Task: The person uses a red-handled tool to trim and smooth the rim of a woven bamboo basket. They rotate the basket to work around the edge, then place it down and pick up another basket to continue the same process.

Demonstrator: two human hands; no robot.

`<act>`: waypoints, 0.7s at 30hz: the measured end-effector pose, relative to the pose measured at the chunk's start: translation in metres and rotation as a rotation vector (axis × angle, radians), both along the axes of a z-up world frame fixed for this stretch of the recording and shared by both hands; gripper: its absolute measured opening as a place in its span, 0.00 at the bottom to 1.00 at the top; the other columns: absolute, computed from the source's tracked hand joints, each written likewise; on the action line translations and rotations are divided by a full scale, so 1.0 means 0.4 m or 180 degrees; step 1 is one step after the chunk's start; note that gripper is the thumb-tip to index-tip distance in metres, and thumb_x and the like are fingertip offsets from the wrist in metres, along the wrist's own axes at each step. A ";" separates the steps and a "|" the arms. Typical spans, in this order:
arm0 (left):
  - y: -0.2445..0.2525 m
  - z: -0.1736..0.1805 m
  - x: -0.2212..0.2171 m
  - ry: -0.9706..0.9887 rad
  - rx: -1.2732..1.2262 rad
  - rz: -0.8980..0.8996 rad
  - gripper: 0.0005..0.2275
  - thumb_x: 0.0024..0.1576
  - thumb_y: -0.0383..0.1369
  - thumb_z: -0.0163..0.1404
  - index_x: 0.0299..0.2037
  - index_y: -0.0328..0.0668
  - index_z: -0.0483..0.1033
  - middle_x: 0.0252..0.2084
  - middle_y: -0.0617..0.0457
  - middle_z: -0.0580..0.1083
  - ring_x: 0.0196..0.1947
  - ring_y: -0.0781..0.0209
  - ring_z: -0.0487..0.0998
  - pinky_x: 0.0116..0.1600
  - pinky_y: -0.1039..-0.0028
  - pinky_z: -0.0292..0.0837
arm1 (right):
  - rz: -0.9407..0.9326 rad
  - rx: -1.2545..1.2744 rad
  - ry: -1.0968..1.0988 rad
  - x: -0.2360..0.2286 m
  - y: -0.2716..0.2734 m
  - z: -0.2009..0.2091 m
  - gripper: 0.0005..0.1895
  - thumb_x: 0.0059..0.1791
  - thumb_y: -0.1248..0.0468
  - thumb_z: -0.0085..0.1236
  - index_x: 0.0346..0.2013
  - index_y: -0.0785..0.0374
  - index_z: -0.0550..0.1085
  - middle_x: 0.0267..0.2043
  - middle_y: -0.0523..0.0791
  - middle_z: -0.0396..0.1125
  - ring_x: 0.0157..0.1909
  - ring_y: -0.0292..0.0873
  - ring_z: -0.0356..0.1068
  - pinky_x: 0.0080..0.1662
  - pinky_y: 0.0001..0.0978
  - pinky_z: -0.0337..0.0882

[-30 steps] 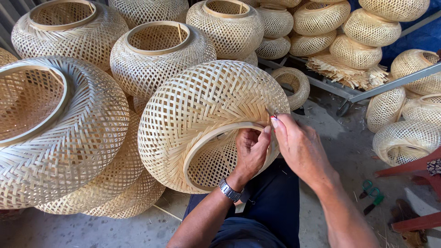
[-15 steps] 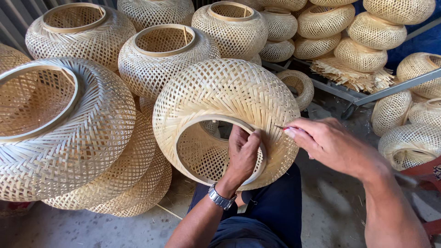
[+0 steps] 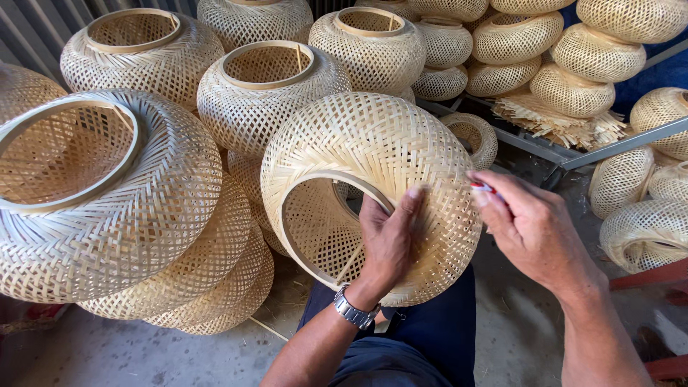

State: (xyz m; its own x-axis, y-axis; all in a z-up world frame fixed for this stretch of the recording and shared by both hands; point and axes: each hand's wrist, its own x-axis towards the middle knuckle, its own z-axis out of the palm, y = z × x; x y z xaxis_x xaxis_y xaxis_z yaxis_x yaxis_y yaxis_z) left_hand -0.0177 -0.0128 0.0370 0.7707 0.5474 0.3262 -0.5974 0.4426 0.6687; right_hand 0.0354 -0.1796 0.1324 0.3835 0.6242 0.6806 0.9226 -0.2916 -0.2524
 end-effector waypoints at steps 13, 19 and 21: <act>-0.009 -0.007 0.003 0.0162 0.1122 0.0148 0.20 0.65 0.40 0.51 0.59 0.30 0.66 0.48 0.49 0.77 0.45 0.66 0.76 0.50 0.76 0.75 | -0.0484 0.0874 0.1998 0.114 -0.109 -0.149 0.16 0.59 0.62 0.46 0.55 0.70 0.73 0.34 0.48 0.71 0.23 0.35 0.67 0.23 0.25 0.66; -0.016 0.020 -0.015 -0.0097 0.1319 0.0366 0.20 0.67 0.37 0.50 0.62 0.27 0.65 0.53 0.48 0.77 0.51 0.65 0.76 0.57 0.75 0.74 | -0.0513 0.1143 0.2693 0.121 -0.106 -0.235 0.17 0.60 0.57 0.47 0.47 0.71 0.73 0.24 0.51 0.68 0.19 0.38 0.64 0.22 0.28 0.63; -0.016 0.021 -0.015 0.0024 0.1346 0.0255 0.19 0.68 0.37 0.49 0.62 0.28 0.66 0.51 0.47 0.77 0.49 0.64 0.76 0.55 0.74 0.74 | -0.0413 0.1270 0.2854 0.121 -0.099 -0.264 0.16 0.59 0.58 0.47 0.48 0.69 0.74 0.24 0.49 0.68 0.18 0.37 0.64 0.21 0.28 0.64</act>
State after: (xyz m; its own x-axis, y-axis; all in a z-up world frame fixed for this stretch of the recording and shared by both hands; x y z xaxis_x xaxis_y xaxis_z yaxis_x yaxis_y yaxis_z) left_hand -0.0236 -0.0190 0.0453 0.7344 0.4250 0.5292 -0.6131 0.0811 0.7858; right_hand 0.0836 -0.2194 0.0269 0.9089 0.3289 0.2562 0.3089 -0.1185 -0.9437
